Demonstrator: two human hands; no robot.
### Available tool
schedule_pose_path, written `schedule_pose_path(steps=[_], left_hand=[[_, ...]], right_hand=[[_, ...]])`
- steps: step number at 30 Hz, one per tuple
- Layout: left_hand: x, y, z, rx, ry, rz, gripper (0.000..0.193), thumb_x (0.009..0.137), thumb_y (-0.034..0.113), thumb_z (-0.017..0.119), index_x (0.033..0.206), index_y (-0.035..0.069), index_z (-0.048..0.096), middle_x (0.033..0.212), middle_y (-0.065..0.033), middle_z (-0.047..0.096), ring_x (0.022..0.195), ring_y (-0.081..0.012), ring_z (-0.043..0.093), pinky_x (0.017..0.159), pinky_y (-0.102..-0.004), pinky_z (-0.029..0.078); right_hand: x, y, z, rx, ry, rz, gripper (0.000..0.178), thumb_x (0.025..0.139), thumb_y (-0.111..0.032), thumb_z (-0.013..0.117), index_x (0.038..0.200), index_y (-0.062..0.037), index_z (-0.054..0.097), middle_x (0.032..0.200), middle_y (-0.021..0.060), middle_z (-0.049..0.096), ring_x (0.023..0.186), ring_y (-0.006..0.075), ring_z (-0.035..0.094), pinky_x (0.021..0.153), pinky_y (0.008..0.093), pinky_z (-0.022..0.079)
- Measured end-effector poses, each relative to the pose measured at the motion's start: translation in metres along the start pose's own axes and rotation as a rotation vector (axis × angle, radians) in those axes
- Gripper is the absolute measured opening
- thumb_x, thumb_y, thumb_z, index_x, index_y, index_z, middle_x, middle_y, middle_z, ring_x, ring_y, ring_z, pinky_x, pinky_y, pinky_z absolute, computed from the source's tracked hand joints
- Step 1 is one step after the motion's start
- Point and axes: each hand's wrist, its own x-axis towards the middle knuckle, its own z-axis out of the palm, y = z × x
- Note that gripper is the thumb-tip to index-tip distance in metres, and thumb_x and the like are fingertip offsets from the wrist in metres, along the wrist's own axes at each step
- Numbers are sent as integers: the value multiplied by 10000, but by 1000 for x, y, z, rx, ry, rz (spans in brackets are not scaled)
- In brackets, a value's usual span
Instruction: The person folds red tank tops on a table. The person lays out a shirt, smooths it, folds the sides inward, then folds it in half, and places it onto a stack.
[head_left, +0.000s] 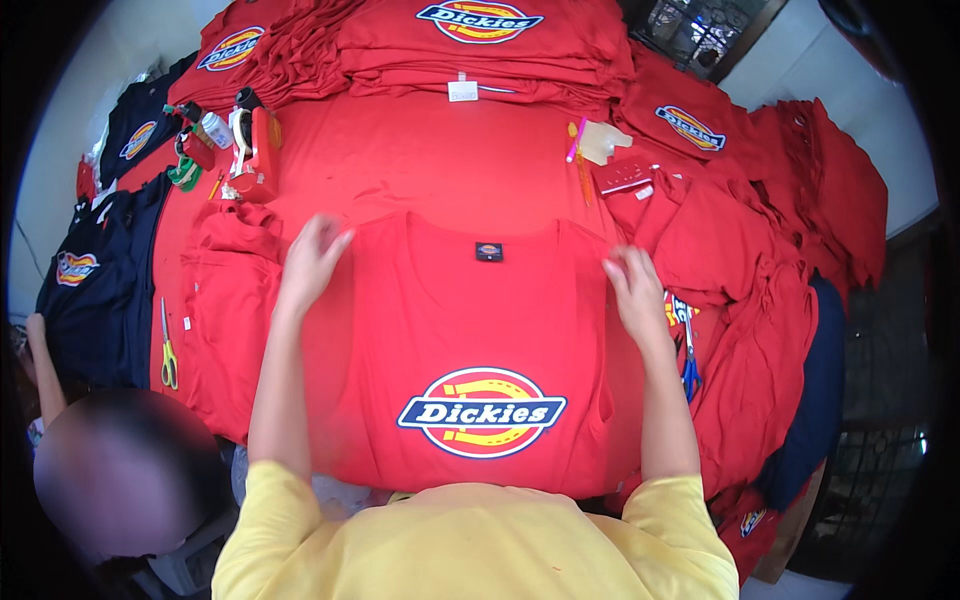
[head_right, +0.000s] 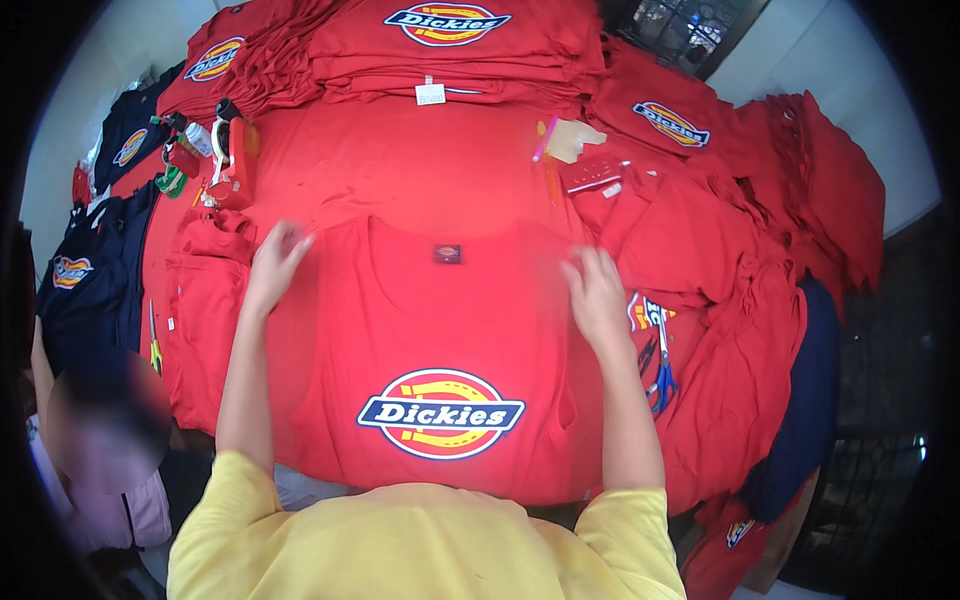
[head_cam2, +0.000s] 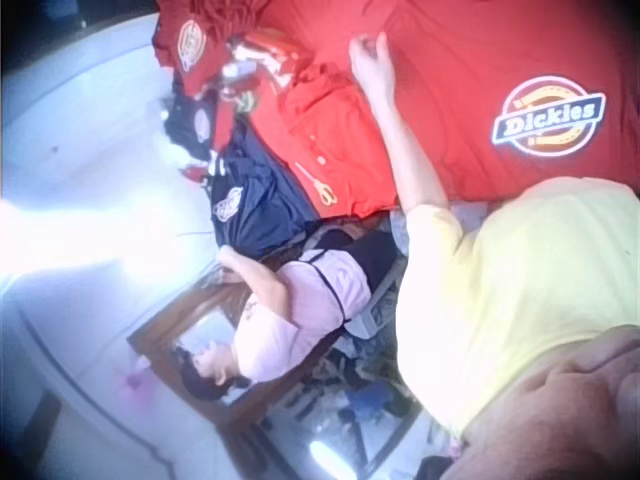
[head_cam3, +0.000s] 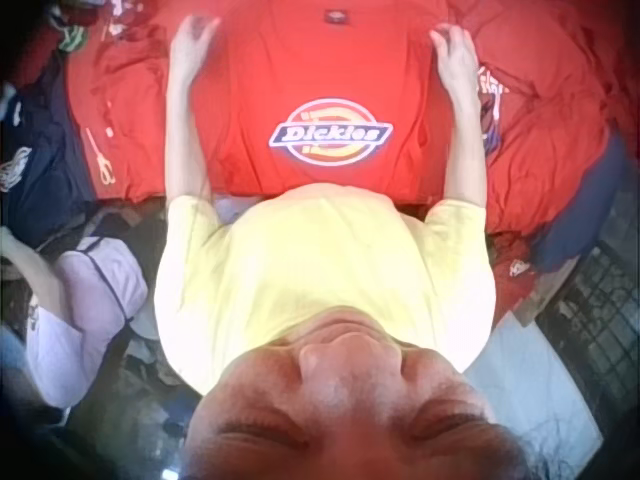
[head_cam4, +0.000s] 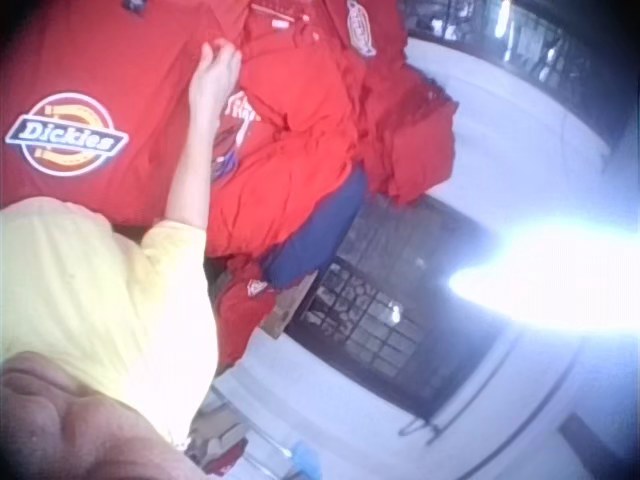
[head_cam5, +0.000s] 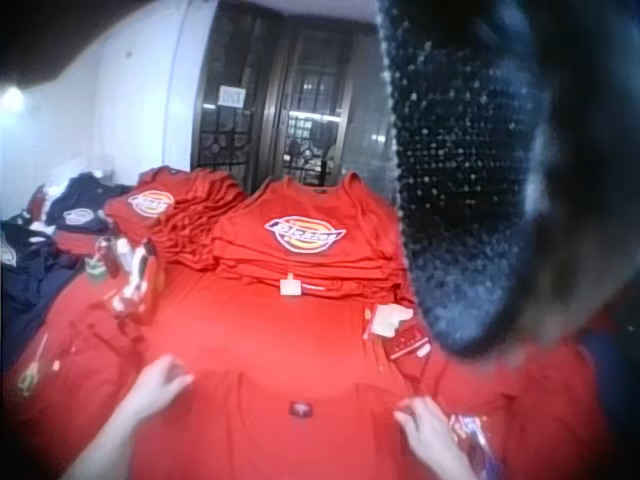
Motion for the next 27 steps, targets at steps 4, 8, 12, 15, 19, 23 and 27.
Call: schedule_pose_path(steps=[4,8,12,15,19,23,27], left_hand=[[-141,20,-58,57,-142,-312,248,908,153,661,811,-14,505,640,-104,501,585,-171,464,580,-333,424],[-265,22,-66,240,-249,-507,318,847,233,723,788,-19,539,688,-148,557,613,-286,541,597,-400,442],[-301,43,-47,307,-104,-337,304,785,199,767,836,-6,548,799,-151,561,749,-325,581,660,-430,452],[-295,49,-49,226,-100,-395,285,786,164,754,861,-13,545,819,-162,552,773,-359,565,694,-435,454],[-307,38,-50,346,-128,-209,254,838,172,714,922,-16,565,816,-142,554,751,-319,564,698,-414,456],[-294,18,-69,-181,129,-318,216,937,192,635,989,-5,561,843,-59,562,753,-183,537,718,-370,453],[-233,81,-109,-380,263,-221,142,988,172,568,1005,39,525,899,2,540,783,-68,484,703,-220,399]], right_hand=[[-130,-15,-73,68,-295,456,230,893,-200,646,873,24,600,787,181,607,709,302,597,684,387,472],[-252,-17,-74,111,-448,748,323,824,-273,742,816,23,613,724,164,612,636,292,597,635,397,482],[-279,-54,-39,-94,-246,551,278,818,-237,740,819,-2,591,792,147,595,752,339,617,679,432,488],[-279,-45,-37,-7,-222,459,209,848,-180,696,825,-6,584,799,160,583,737,345,599,682,428,482],[-275,-35,-67,123,33,345,160,884,-132,655,827,-10,568,764,114,552,615,250,560,581,367,467],[-262,-47,-112,596,259,641,142,988,-149,549,894,-42,543,777,4,519,532,59,480,438,215,472],[-248,-41,-154,908,361,581,117,991,-155,536,932,-61,498,767,6,514,540,81,539,456,246,544]])
